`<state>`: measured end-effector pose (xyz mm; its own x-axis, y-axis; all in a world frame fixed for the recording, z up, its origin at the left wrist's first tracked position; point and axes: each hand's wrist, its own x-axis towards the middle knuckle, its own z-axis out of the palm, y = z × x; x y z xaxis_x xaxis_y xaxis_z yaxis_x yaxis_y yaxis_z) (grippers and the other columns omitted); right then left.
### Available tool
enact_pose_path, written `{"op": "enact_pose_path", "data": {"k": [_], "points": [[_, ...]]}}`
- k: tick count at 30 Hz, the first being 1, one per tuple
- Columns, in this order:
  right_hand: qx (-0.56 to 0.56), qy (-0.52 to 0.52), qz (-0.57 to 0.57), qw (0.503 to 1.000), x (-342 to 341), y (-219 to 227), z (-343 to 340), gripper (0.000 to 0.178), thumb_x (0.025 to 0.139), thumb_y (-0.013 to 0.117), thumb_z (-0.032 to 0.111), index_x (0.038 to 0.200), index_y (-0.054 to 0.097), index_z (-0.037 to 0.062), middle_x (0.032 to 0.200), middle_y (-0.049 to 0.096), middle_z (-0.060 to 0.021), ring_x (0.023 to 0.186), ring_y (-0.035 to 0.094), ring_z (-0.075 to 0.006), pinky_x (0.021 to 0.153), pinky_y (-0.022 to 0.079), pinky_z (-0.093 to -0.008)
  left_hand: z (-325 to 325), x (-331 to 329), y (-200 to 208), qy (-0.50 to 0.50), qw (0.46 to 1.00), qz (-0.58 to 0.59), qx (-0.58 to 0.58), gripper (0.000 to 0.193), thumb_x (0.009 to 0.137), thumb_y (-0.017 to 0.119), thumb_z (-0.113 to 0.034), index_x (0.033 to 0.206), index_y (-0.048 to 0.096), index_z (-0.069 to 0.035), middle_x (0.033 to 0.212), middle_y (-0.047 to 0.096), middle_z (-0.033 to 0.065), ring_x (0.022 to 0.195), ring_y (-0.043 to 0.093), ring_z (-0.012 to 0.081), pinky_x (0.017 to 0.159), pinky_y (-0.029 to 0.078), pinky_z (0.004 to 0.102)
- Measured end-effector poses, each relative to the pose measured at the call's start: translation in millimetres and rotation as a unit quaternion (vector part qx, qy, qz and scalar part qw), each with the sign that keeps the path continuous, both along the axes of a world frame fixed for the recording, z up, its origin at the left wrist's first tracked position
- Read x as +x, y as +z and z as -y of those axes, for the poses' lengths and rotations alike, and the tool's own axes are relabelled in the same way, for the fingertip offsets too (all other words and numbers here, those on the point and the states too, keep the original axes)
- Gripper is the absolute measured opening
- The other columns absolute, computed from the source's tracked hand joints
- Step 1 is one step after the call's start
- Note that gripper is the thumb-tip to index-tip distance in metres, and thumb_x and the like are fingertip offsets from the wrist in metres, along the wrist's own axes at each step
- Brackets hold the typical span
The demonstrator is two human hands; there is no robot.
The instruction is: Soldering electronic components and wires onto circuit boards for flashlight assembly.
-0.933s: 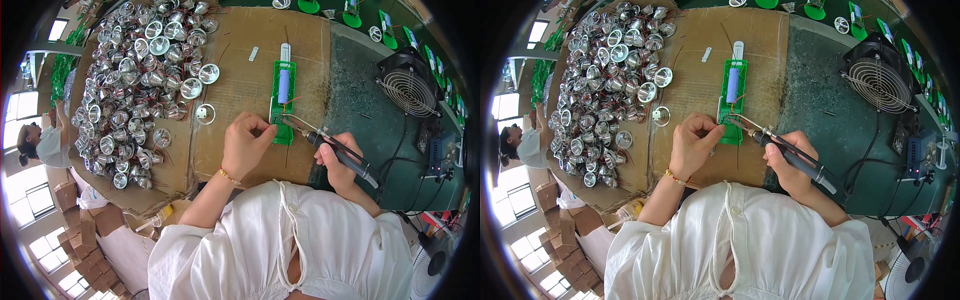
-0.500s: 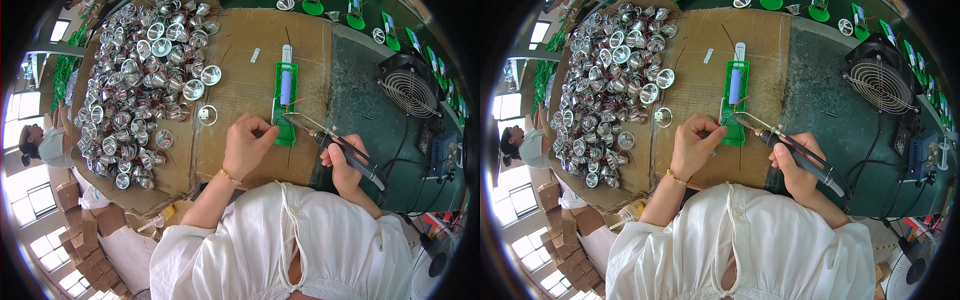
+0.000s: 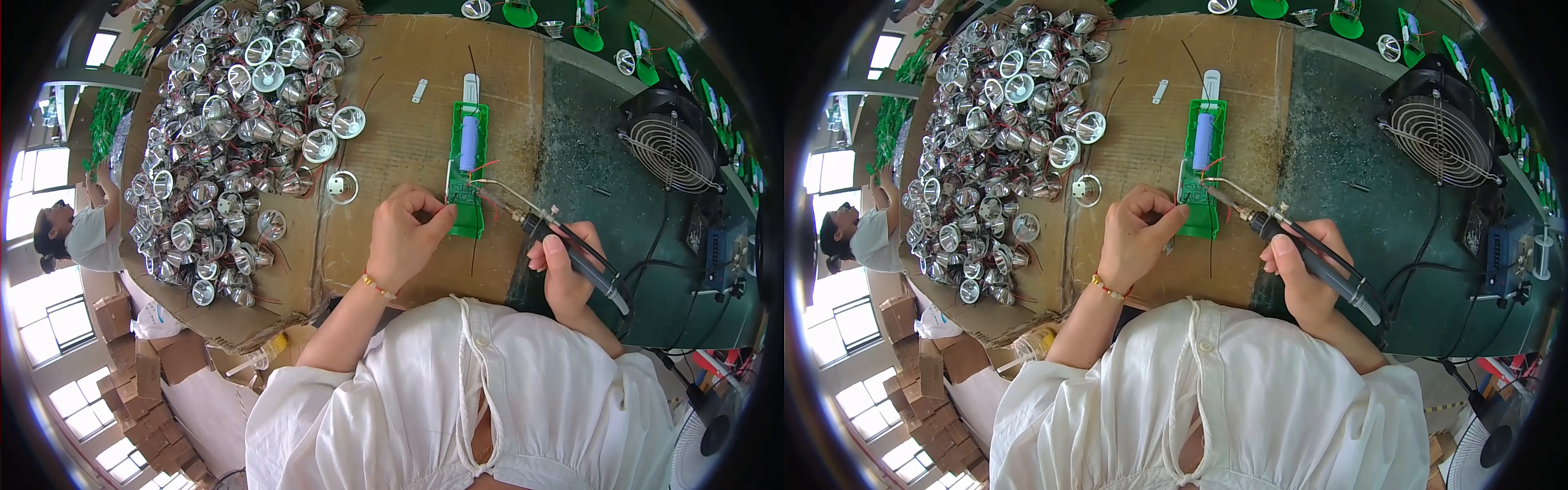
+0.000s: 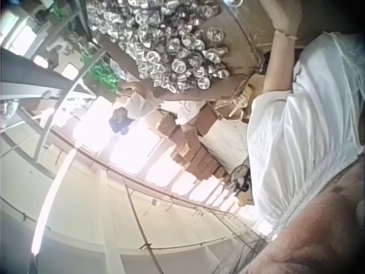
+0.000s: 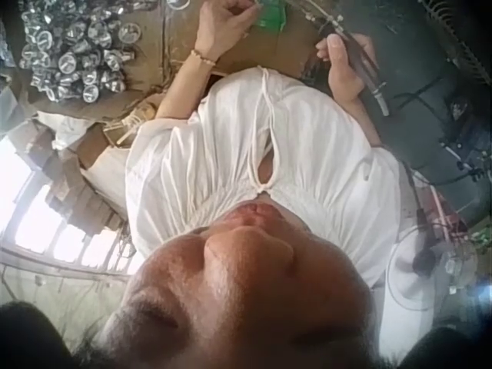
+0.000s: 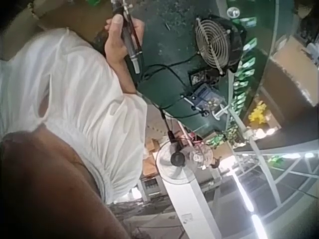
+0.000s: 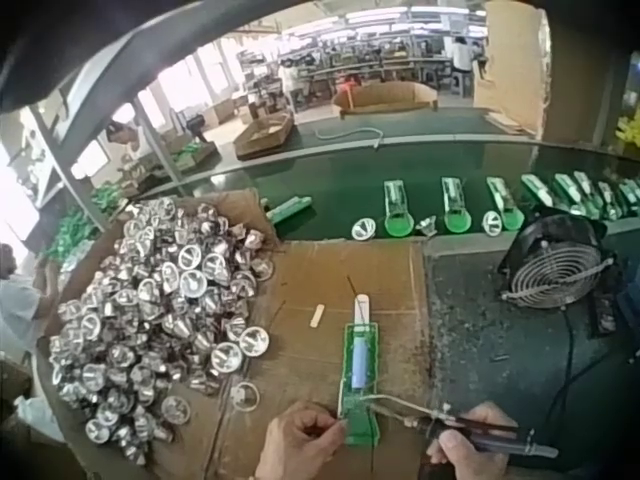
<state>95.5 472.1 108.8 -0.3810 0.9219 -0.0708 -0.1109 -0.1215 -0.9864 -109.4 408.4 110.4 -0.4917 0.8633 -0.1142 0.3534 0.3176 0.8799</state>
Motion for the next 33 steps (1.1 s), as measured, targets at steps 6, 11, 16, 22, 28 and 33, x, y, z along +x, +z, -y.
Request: {"op": "enact_pose_path", "data": {"k": [6, 11, 16, 22, 28, 33], "points": [[0.005, 0.011, 0.009, 1.000, 3.1, -1.2, 0.4, 0.015, 0.083, 0.058, 0.008, 0.090, 0.048, -0.0005, 0.068, 0.060, -0.0098, 0.056, 0.056, -0.0103, 0.052, 0.047, -0.0224, -0.1, 0.6, -0.6, 0.006, 1.000, 0.000, 0.005, 0.016, 0.071, 0.068, -0.013, 0.066, 0.061, 0.001, 0.069, 0.055, 0.0075, 0.055, 0.052, 0.0145, 0.051, 0.041, 0.0264], [0.011, 0.009, 0.008, 1.000, 5.4, 1.1, 1.3, 0.015, 0.083, 0.058, 0.008, 0.089, 0.048, -0.0013, 0.068, 0.059, -0.0104, 0.057, 0.057, -0.0112, 0.052, 0.048, -0.0230, 9.8, 5.8, -4.8, 0.054, 0.986, 0.124, 0.099, 0.012, 0.072, 0.070, -0.008, 0.070, 0.062, 0.002, 0.077, 0.056, 0.0076, 0.059, 0.054, 0.0123, 0.053, 0.043, 0.0237], [0.019, 0.024, 0.010, 0.999, 7.3, 2.9, 1.3, 0.015, 0.082, 0.059, 0.006, 0.088, 0.048, -0.0023, 0.069, 0.059, -0.0110, 0.059, 0.058, -0.0118, 0.052, 0.049, -0.0236, 15.2, 9.3, -2.5, 0.000, 0.992, 0.061, 0.112, 0.007, 0.073, 0.069, -0.006, 0.077, 0.066, -0.001, 0.086, 0.055, 0.0052, 0.068, 0.054, 0.0109, 0.056, 0.044, 0.0220], [0.031, 0.027, 0.029, 0.999, 6.6, 3.5, 2.1, 0.014, 0.082, 0.059, 0.006, 0.087, 0.049, -0.0029, 0.069, 0.059, -0.0109, 0.058, 0.058, -0.0116, 0.051, 0.049, -0.0234, 4.1, 11.8, 0.4, -0.056, 0.983, -0.157, 0.073, 0.008, 0.069, 0.070, -0.012, 0.073, 0.068, -0.005, 0.084, 0.054, 0.0067, 0.074, 0.053, 0.0210, 0.060, 0.045, 0.0304], [0.033, 0.037, 0.034, 0.998, 3.4, 3.1, 0.6, 0.014, 0.082, 0.060, 0.007, 0.086, 0.050, -0.0030, 0.069, 0.060, -0.0108, 0.057, 0.058, -0.0111, 0.050, 0.048, -0.0228, -4.9, 10.0, 3.9, -0.095, 0.973, -0.206, 0.033, 0.011, 0.069, 0.070, -0.013, 0.076, 0.068, -0.005, 0.082, 0.052, 0.0091, 0.076, 0.052, 0.0236, 0.065, 0.044, 0.0323], [0.018, 0.026, 0.026, 0.999, 1.8, 3.9, 0.6, 0.015, 0.082, 0.060, 0.008, 0.085, 0.050, -0.0028, 0.068, 0.060, -0.0107, 0.056, 0.057, -0.0106, 0.049, 0.047, -0.0225, -4.9, 9.3, 0.6, -0.099, 0.970, -0.215, 0.057, 0.008, 0.068, 0.069, -0.014, 0.071, 0.068, -0.007, 0.080, 0.052, 0.0065, 0.075, 0.051, 0.0238, 0.062, 0.044, 0.0339]]}}
